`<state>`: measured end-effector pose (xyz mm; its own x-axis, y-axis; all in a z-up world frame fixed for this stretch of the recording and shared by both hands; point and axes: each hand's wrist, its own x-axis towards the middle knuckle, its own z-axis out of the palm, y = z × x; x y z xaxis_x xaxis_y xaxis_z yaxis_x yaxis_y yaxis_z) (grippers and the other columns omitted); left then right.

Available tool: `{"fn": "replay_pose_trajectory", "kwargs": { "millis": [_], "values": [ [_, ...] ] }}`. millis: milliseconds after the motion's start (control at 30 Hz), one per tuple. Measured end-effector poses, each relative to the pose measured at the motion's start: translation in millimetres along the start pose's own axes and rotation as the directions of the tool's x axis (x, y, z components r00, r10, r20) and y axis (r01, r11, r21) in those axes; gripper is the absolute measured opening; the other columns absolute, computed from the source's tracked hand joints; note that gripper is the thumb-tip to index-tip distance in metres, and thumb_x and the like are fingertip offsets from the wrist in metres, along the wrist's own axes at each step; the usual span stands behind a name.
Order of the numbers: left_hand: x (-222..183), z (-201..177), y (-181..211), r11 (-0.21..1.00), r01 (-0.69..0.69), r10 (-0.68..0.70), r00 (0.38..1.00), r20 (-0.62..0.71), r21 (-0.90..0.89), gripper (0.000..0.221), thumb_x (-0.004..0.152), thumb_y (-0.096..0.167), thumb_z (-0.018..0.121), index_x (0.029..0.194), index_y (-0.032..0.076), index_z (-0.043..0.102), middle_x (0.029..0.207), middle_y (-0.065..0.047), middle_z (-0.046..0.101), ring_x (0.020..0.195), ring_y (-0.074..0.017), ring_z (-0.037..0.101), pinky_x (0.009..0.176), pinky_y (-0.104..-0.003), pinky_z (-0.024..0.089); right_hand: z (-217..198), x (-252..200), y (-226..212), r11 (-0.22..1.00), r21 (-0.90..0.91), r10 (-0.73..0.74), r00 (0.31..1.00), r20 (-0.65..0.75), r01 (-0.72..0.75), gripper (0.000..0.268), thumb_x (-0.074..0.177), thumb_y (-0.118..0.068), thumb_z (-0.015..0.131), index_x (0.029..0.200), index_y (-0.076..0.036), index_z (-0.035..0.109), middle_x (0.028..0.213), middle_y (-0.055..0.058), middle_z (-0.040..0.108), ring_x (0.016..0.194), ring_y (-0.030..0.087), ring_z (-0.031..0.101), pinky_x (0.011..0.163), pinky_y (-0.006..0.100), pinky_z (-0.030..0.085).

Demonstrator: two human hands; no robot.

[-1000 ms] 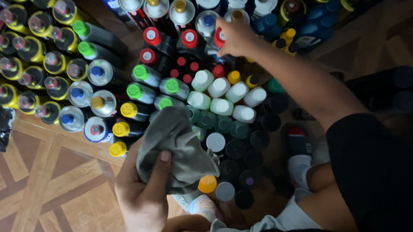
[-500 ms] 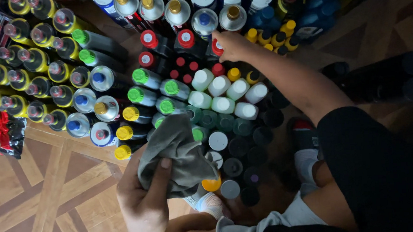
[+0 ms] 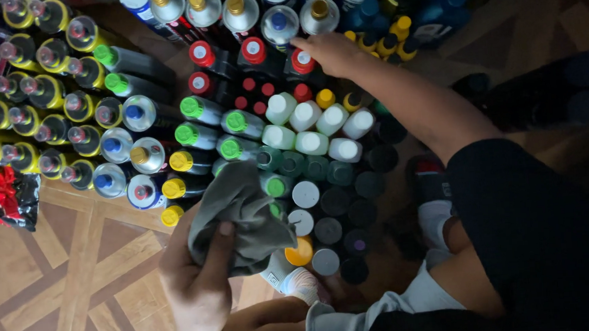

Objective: Wiping and cleaning bottles of motorcycle oil and fluids with a cloth.

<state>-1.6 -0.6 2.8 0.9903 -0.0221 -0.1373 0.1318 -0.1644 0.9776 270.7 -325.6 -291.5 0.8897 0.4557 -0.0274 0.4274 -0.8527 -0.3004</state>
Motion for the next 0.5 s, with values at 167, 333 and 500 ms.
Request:
{"fn": "replay_pose_trajectory", "kwargs": {
  "millis": [167, 333, 500],
  "values": [
    [-6.8, -8.1, -9.0, 1.000, 0.009, -0.008, 0.999, -0.034, 0.029, 0.030, 0.100, 0.005, 0.063, 0.129, -0.005, 0.065, 0.099, -0.004, 0.072, 0.089, -0.0077, 0.063, 0.081, -0.022, 0.052, 30.9, -18.2, 38.4, 0.976, -0.218, 0.014, 1.000, -0.019, -0.018, 0.033, 0.078, -0.003, 0.075, 0.110, -0.007, 0.069, 0.115, 0.014, 0.066, 0.104, 0.040, 0.066, 0.086, 0.053, 0.055],
    [-9.9, -4.4, -3.2, 0.997, -0.022, 0.025, 0.999, -0.033, 0.069, 0.030, 0.101, 0.004, 0.062, 0.130, -0.005, 0.064, 0.101, -0.004, 0.071, 0.092, -0.0072, 0.063, 0.083, -0.021, 0.052, 43.6, -30.4, 56.6, 0.976, -0.215, -0.018, 1.000, 0.020, 0.022, 0.025, 0.074, 0.000, 0.074, 0.098, -0.007, 0.074, 0.112, 0.013, 0.066, 0.103, 0.038, 0.066, 0.086, 0.051, 0.056],
    [-15.3, 0.3, 1.8, 0.997, -0.047, 0.047, 0.999, 0.001, 0.058, 0.032, 0.101, 0.004, 0.061, 0.132, -0.004, 0.063, 0.105, -0.004, 0.073, 0.095, -0.0070, 0.065, 0.087, -0.022, 0.052, 48.3, -35.4, 64.0, 0.955, -0.287, -0.057, 0.996, 0.065, 0.074, 0.022, 0.076, -0.002, 0.071, 0.097, -0.007, 0.076, 0.113, 0.014, 0.065, 0.108, 0.036, 0.065, 0.093, 0.048, 0.053]
  ]
}}
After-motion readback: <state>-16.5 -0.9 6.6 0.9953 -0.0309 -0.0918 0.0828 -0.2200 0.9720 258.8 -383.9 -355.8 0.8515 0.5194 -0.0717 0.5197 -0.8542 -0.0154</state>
